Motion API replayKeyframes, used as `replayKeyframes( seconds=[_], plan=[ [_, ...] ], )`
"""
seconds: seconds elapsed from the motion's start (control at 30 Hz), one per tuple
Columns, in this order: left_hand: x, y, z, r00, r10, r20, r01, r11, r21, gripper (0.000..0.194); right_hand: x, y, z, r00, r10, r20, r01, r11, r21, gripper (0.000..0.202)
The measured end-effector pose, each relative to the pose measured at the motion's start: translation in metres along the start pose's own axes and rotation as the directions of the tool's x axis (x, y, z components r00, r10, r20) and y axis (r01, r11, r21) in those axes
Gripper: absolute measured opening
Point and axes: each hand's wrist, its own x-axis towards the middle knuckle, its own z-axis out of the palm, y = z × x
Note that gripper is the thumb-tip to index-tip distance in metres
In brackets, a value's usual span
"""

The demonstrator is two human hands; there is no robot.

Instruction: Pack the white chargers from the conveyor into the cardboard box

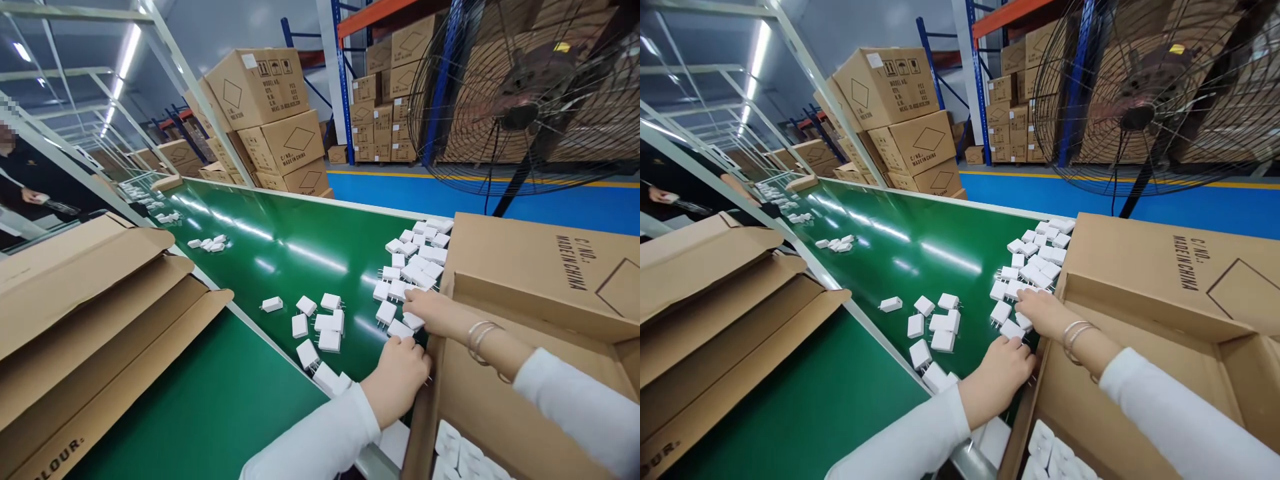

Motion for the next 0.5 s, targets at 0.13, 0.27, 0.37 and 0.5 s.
replayKeyframes(
  seconds=[0.13, 0.27, 0.37, 0.5],
  plan=[
    [-0.024, -0.014, -0.014, 0.985, -0.163, -0.058, 0.145, 0.961, -0.238, 0.028, 0.013, -0.003, 0.006, 0.998, -0.036, -0.042, 0.038, 0.999, 0.034, 0.021],
    [-0.062, -0.024, -0.033, 0.836, -0.547, 0.036, 0.315, 0.426, -0.848, 0.056, -0.006, 0.009, -0.006, 0.993, -0.052, -0.105, 0.072, 0.978, 0.196, 0.030],
    [-0.080, -0.021, -0.039, 0.788, -0.563, 0.249, 0.107, -0.274, -0.956, 0.060, -0.043, 0.002, -0.010, 0.980, -0.046, -0.195, 0.134, 0.873, 0.469, 0.031],
    [-0.085, 0.000, -0.032, 0.870, -0.376, 0.319, -0.105, -0.774, -0.625, 0.045, -0.096, -0.039, 0.008, 0.925, 0.059, -0.375, 0.313, 0.443, 0.840, 0.032]
  ],
)
